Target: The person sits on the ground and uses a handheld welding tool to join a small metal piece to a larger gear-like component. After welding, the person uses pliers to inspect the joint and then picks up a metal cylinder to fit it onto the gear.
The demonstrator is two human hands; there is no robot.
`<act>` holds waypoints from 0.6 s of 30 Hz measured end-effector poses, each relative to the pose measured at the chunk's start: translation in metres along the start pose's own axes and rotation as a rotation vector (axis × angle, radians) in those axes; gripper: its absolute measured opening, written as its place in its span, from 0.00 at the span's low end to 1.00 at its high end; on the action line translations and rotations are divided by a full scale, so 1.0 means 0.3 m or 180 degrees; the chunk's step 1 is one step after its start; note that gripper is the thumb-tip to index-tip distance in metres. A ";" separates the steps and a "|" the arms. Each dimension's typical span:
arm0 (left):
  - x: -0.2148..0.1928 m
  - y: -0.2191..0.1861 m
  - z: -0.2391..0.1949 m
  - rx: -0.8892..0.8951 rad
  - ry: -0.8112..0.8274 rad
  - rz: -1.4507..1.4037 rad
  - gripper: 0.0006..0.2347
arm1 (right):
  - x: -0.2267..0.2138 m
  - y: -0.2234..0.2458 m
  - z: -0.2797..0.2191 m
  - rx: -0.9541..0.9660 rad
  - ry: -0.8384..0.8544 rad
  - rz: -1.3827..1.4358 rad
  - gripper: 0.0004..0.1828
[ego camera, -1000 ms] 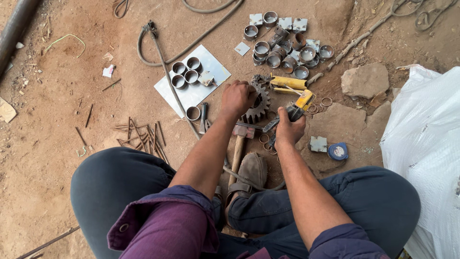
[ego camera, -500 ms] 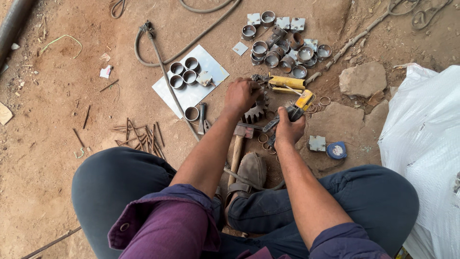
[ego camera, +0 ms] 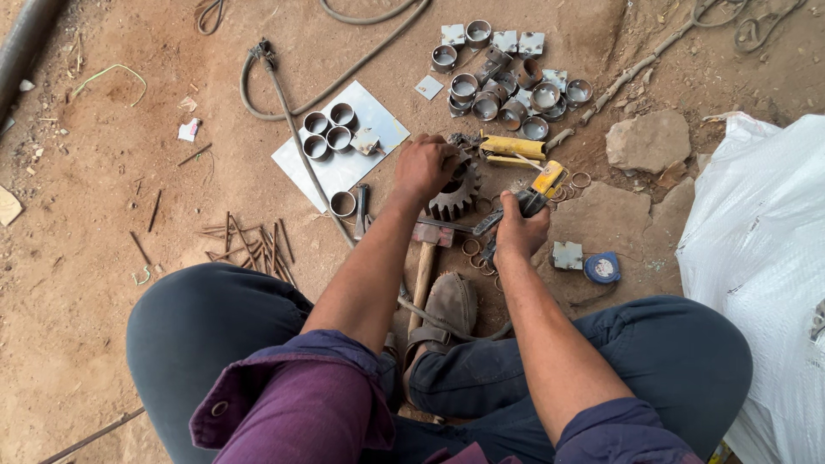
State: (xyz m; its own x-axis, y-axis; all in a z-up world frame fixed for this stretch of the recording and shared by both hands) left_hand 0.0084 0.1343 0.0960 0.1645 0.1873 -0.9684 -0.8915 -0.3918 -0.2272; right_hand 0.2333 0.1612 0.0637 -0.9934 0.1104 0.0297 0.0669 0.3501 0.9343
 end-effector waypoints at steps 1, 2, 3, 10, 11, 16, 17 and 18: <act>0.002 0.008 -0.010 0.0058 -0.0017 0.0032 0.08 | 0.001 0.002 -0.003 -0.0025 0.0005 0.0044 0.20; 0.004 0.016 -0.022 0.0113 -0.0036 0.0065 0.08 | 0.003 0.005 -0.006 -0.0050 0.0014 0.0088 0.20; 0.004 0.024 -0.035 0.0169 -0.0055 0.0099 0.08 | 0.006 0.007 -0.010 -0.0076 0.0022 0.0132 0.21; 0.009 0.053 -0.139 0.0370 0.0021 -0.0136 0.07 | 0.025 0.014 -0.030 -0.0150 0.0024 0.0331 0.21; 0.016 0.045 -0.143 0.0363 0.0085 -0.0077 0.06 | 0.026 0.014 -0.032 -0.0154 0.0023 0.0311 0.21; 0.030 0.021 -0.167 0.0347 0.0116 0.0132 0.08 | 0.030 0.023 -0.039 -0.0112 0.0052 0.0286 0.21; 0.034 0.015 -0.172 0.0386 0.0082 0.0141 0.09 | 0.031 0.024 -0.039 -0.0108 0.0043 0.0284 0.21; 0.039 0.007 -0.180 0.0420 0.0054 0.0145 0.09 | 0.028 0.022 -0.040 -0.0099 0.0033 0.0275 0.21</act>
State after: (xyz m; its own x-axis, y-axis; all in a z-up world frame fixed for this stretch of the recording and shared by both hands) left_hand 0.0312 0.0870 0.0786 0.1289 0.1562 -0.9793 -0.9458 -0.2775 -0.1688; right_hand 0.2242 0.1532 0.0744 -0.9850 0.1294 0.1143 0.1497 0.3105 0.9387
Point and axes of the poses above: each hand's wrist, its own z-axis towards the middle knuckle, its own x-axis out of the palm, y = z × x, the point moved 6 cm from there along z, towards the middle knuckle, and after that the axes turned 15 degrees about z, right-handed, at the moved point
